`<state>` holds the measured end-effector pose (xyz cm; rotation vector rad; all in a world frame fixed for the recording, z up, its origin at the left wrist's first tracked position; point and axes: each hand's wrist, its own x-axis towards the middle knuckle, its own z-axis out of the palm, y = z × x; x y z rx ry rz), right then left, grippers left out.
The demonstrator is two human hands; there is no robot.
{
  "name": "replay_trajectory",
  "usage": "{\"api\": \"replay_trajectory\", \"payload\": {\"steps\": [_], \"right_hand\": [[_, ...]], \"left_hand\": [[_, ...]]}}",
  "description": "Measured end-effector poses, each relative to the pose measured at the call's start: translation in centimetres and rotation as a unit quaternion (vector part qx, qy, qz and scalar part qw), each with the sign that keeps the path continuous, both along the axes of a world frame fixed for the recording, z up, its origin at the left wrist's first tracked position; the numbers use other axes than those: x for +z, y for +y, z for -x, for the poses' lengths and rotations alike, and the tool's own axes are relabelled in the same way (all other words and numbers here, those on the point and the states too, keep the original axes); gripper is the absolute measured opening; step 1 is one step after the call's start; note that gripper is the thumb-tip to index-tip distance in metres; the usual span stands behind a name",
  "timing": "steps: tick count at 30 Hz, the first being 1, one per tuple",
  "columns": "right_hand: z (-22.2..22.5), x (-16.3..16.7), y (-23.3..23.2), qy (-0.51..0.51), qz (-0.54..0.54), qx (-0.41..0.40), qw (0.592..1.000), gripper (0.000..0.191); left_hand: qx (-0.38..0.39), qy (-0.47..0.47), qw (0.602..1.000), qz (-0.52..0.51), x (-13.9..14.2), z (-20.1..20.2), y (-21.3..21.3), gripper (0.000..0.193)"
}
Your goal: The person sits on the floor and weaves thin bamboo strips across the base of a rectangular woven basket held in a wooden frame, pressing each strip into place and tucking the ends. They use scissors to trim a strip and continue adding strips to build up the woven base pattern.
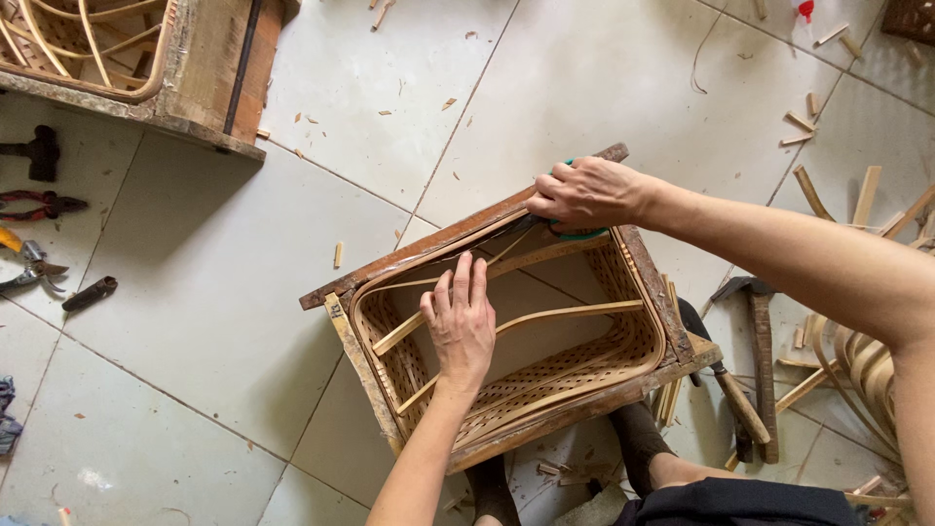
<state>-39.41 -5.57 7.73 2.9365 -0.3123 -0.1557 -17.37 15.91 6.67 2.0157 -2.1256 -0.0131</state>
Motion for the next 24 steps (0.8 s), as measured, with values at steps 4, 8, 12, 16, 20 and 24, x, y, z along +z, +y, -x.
{"api": "replay_trajectory", "payload": {"steps": [4,8,12,16,20,24], "right_hand": [[0.2,0.0,-0.5,-0.013,0.011,0.018,1.000,0.040],[-0.7,1.1,0.0,0.006,0.033,0.000,0.999,0.043],[-2.1,1.6,1.2,0.006,0.130,-0.003,0.991,0.021],[-2.3,1.3,1.2,-0.053,0.098,0.019,0.994,0.017],[-2.0,0.7,0.3,-0.037,0.059,0.052,0.996,0.024],[-2.0,1.0,0.1,-0.006,0.045,0.059,0.997,0.028]], "left_hand": [[0.000,-0.002,1.000,-0.001,-0.1,0.0,0.0,0.062],[0.000,0.009,1.000,-0.003,-0.1,0.0,0.0,0.062],[0.002,0.017,1.000,-0.010,0.0,0.0,0.0,0.063],[0.000,0.018,1.000,-0.002,0.1,0.0,0.1,0.062],[0.000,0.011,1.000,-0.004,0.1,0.0,-0.1,0.063],[-0.004,0.017,1.000,-0.011,-0.1,-0.1,0.0,0.064]]}}
